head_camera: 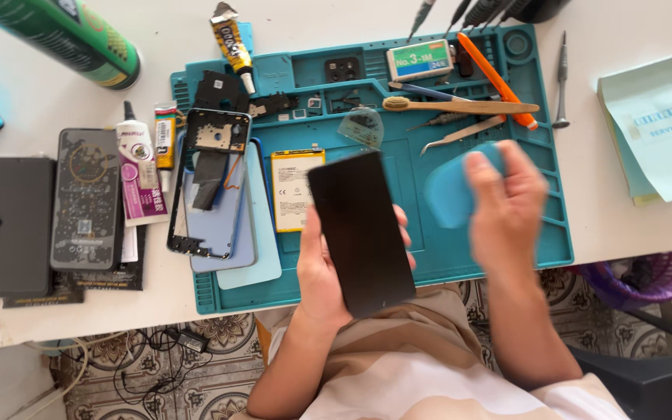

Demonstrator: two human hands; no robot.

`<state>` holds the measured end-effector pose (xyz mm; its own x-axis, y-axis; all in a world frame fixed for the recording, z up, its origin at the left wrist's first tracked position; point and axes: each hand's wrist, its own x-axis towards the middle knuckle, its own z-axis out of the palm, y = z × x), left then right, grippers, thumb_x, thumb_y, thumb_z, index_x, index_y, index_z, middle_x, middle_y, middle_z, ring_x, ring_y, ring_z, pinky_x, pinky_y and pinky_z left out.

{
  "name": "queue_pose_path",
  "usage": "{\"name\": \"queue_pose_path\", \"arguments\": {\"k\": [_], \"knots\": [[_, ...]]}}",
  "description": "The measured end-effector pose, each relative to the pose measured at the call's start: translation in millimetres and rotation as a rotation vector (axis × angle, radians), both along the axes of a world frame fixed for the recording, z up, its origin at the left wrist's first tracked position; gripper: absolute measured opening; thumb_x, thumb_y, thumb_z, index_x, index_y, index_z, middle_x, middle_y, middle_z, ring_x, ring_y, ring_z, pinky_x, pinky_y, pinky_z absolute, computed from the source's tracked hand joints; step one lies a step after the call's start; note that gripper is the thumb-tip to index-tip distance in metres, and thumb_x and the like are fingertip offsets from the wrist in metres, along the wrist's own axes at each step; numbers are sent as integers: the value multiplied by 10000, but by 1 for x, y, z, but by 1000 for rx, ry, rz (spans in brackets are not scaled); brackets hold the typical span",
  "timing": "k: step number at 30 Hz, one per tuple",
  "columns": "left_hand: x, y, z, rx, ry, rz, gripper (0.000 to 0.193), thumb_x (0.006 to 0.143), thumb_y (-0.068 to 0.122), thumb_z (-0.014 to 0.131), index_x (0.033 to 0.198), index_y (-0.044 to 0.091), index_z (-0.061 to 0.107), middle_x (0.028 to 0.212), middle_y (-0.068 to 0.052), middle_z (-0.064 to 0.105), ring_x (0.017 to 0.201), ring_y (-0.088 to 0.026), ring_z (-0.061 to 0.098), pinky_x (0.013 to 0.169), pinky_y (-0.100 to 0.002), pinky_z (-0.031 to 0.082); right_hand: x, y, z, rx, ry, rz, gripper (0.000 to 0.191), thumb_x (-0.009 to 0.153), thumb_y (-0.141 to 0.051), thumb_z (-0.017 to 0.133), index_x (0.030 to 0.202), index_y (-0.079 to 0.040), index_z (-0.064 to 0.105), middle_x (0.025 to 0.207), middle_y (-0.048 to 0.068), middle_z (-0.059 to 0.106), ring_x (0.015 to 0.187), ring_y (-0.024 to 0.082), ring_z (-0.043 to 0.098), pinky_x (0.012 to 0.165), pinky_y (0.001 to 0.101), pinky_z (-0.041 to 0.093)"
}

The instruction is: The person removes the battery from a disassembled smartphone, cleans the interior with a brush and plastic tool, then uses a hot air gun to heat the back cover before prying it open to separate the screen assembly.

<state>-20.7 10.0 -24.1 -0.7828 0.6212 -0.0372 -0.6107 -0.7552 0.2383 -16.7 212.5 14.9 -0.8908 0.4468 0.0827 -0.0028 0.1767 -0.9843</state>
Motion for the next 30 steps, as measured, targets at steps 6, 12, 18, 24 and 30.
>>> {"name": "queue_pose_path", "arguments": {"k": [6, 12, 18, 24, 30], "knots": [[1, 4, 13, -152, 7, 228, 812, 1016, 698, 358, 1541, 78, 370, 1366, -117, 530, 1203, -299, 609, 1082, -515, 509, 4, 16, 15, 860, -212, 15, 350, 938, -285, 765, 1094, 11, 660, 874, 84, 632, 757, 221, 627, 666, 364, 501], [-3, 7, 18, -210, 131, 446, 1057, 897, 620, 720, 1629, 31, 236, 1439, -93, 463, 1332, -263, 517, 1232, -543, 416, 6, -10, 36, 742, 60, 169, 694, 843, -365, 857, 1386, -22, 596, 1297, 139, 599, 1117, 247, 627, 855, 359, 527], [2, 5, 16, -288, 216, 431, 1140, 840, 597, 802, 1618, -5, 226, 1469, -109, 453, 1349, -267, 515, 1194, -489, 428, 10, -21, 38, 503, -4, 652, 743, 655, -336, 930, 1282, -54, 648, 1165, 78, 664, 995, 205, 674, 857, 332, 562], [8, 4, 9, -440, 468, 427, 1033, 884, 594, 801, 1568, -43, 362, 1578, -103, 412, 1382, -246, 500, 1197, -420, 434, 5, -13, 36, 458, 17, 676, 834, 626, -304, 932, 1333, -39, 578, 1240, 112, 639, 1085, 238, 675, 842, 337, 562], [9, 0, 12, -646, 759, 486, 932, 988, 555, 748, 1584, -60, 378, 1493, -167, 420, 1367, -257, 482, 1171, -355, 425, 3, -9, 32, 441, 49, 760, 814, 619, -293, 927, 1324, -53, 598, 1226, 87, 685, 1082, 239, 690, 874, 338, 562]]}}
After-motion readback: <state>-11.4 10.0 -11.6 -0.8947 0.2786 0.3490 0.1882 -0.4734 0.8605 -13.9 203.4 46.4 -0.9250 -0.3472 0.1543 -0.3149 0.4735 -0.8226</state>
